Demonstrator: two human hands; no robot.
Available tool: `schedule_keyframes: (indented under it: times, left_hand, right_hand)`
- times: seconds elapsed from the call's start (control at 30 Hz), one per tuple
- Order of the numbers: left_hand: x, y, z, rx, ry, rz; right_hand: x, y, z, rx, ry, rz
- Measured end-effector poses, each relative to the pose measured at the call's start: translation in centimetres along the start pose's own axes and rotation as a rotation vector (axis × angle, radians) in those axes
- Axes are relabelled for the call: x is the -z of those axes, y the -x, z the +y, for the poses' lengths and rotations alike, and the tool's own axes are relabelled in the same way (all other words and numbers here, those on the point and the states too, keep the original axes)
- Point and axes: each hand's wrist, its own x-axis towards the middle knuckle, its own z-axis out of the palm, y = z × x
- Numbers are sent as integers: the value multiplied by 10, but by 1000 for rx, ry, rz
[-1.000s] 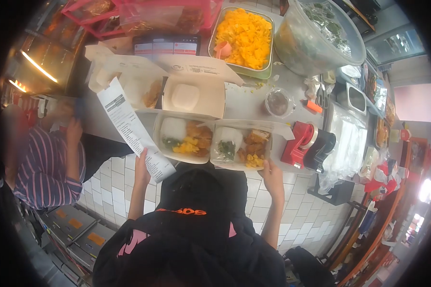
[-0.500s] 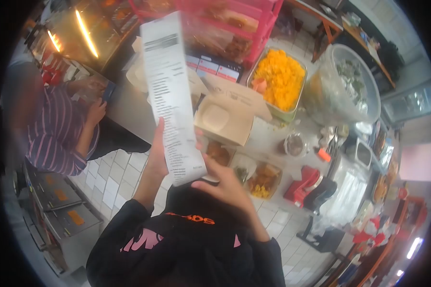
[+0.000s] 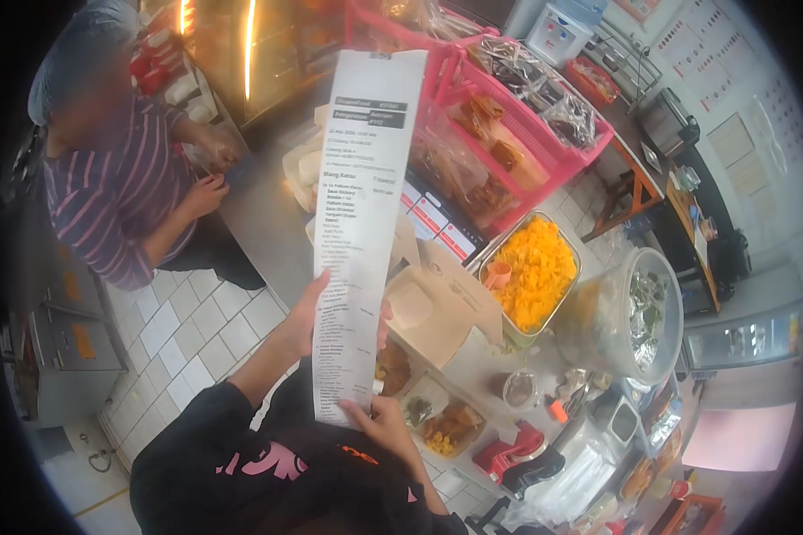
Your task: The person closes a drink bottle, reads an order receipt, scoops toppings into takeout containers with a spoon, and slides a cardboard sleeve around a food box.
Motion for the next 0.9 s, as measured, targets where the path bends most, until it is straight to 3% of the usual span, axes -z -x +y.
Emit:
schedule_keyframes:
  times: [0.1,0.2,0.27,0.3,0.37,0.43,0.47,0.53,0.57,0.63,0.7,0.73,0.83,0.9]
  left_hand:
    - [12,12,3,-44,-42,29]
    - [40,20,9,-124,-44,48]
    - [54,28,23,-180,-27,20]
    - [56,32,33,-217,-58,101]
    - [66,38,51,-244,-88,162]
    - [80,47,66,-270,-116,352]
    - [85,49,72,-265,-118,338]
    - [96,55,86,-285,-157,503]
    - [105,57,92,-271,-178,484]
    - [114,59,101,-256,-158,490]
    - [122,59,107,-241,-137,504]
    - [126,59,108,-224,-133,506]
    - [131,56,115,-196,-155,526]
    - [134,54,117,-183,-172,551]
  right_hand:
    - [1,-22,-12,45,-106,2]
    - [12,-49,-31,15,138,-149]
    - [22,-70,-44,223,517,-363]
    - [28,-72,-79,202,646,-345]
    - [49,-94,-104,312,619,-252]
    - [80,-117,-161,459,782,-21]
    - [109,-145,-164,663,688,78]
    - [143,-172,-239,640,838,439]
    - [171,-205,-251,751,714,620]
    - [226,-255,-286,871,944,905]
    - [267,-299,-288,895,1329,1022]
    - [276,-308,-286,893,1331,1022]
    - [283,-319,-285,539,1282,1003]
    - [289,-320,-283,580,1257,1074]
